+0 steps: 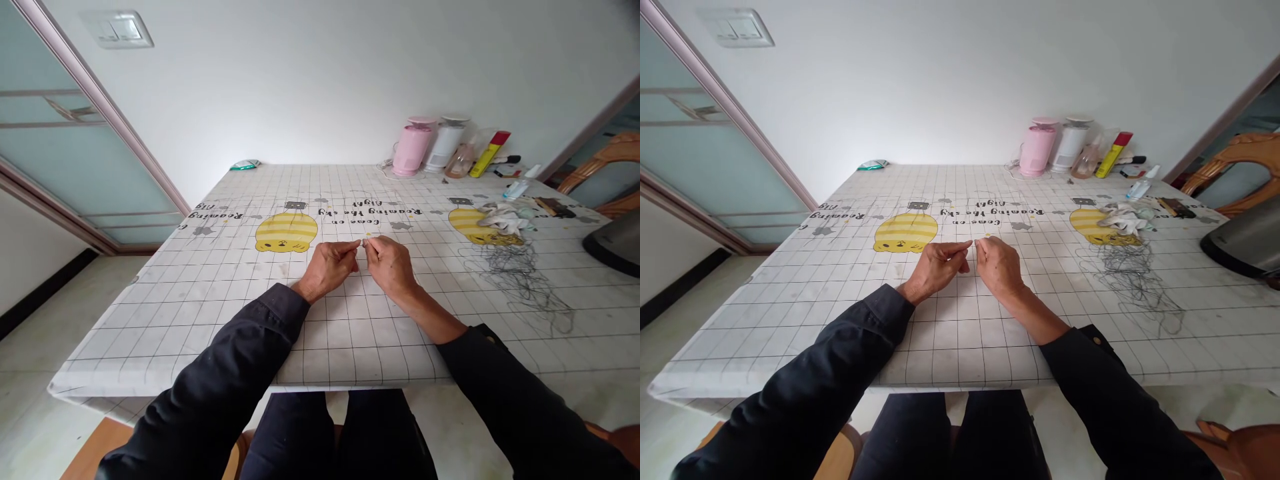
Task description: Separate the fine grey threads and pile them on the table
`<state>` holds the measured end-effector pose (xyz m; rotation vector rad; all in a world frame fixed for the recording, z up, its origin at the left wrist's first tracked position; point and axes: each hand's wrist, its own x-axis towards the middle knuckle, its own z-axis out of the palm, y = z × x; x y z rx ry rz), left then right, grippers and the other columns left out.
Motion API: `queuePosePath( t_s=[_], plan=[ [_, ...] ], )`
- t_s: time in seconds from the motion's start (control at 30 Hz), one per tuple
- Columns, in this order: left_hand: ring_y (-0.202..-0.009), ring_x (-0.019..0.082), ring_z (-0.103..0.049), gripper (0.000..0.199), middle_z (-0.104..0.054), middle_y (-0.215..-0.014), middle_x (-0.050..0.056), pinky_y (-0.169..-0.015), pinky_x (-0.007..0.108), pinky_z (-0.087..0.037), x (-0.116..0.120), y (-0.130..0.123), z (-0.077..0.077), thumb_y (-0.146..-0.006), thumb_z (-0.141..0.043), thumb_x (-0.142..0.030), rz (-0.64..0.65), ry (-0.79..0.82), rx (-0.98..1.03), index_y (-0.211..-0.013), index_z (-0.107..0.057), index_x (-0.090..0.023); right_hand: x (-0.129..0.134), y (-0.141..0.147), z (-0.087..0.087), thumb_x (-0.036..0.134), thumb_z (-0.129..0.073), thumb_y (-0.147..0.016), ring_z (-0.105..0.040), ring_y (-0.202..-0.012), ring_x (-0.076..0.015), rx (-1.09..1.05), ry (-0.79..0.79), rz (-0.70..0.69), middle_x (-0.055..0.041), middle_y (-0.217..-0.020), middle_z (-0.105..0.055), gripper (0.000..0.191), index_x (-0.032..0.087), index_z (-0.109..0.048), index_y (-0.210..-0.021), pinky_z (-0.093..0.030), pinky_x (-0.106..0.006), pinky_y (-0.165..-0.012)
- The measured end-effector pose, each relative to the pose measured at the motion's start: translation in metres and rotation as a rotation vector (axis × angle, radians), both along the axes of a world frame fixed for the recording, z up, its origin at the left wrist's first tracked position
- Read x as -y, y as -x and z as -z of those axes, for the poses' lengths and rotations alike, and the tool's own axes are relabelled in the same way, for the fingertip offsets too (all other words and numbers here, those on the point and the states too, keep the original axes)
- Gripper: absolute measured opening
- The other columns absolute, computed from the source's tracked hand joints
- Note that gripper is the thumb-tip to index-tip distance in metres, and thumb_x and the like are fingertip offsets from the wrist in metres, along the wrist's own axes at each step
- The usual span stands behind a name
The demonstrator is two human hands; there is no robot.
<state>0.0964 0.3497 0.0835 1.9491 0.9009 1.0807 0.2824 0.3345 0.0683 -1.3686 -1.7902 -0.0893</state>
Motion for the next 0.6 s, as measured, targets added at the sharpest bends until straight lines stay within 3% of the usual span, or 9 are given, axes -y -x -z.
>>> queuePosePath(
  t_s=[0.17,0.33,0.47,0.6],
  plan=[
    [-0.066,0.014,-0.071,0.034,-0.078,-0.069,-0.001,-0.074,0.027,-0.059,-0.002,0.002,0.0,-0.104,-0.057,-0.022,0.031,-0.067,-0.037,-0.104,-0.091,-0.019,-0.002,-0.001,0.001,0.023,-0.05,-0.109,-0.036,-0.062,-0.0162,0.021,-0.075,-0.027,0.0009,-0.065,-0.042,0.042,0.025,-0.029,-0.072,-0.026,-0.035,-0.062],
    [-0.071,0.015,-0.075,0.032,-0.081,-0.075,0.0,-0.077,0.028,-0.06,-0.01,0.011,-0.004,-0.105,-0.059,-0.021,0.091,-0.087,-0.045,-0.118,-0.089,-0.02,0.0,-0.003,-0.006,0.027,-0.052,-0.109,-0.043,-0.065,-0.0173,-0.071,-0.03,-0.098,-0.0005,-0.067,-0.051,0.038,0.025,-0.043,-0.072,-0.033,-0.035,-0.065],
    [-0.077,0.017,-0.078,0.027,-0.084,-0.083,0.003,-0.08,0.031,-0.061,-0.017,0.019,-0.01,-0.109,-0.063,-0.028,0.05,-0.118,0.015,-0.118,-0.087,-0.018,0.001,-0.009,-0.016,0.037,-0.074,-0.1,-0.059,-0.071,-0.0191,-0.417,0.213,-0.137,-0.0026,-0.08,-0.069,0.016,0.022,-0.073,-0.094,-0.047,-0.035,-0.069],
    [-0.075,0.017,-0.075,0.028,-0.083,-0.085,0.006,-0.073,0.031,-0.058,-0.021,0.022,-0.01,-0.11,-0.063,-0.032,-0.064,-0.113,0.08,-0.119,-0.083,-0.016,0.001,-0.021,-0.025,0.044,-0.09,-0.091,-0.072,-0.087,-0.0221,-0.778,0.476,-0.313,-0.0062,-0.096,-0.078,0.029,0.021,-0.083,-0.106,-0.058,-0.039,-0.084]
  ],
)
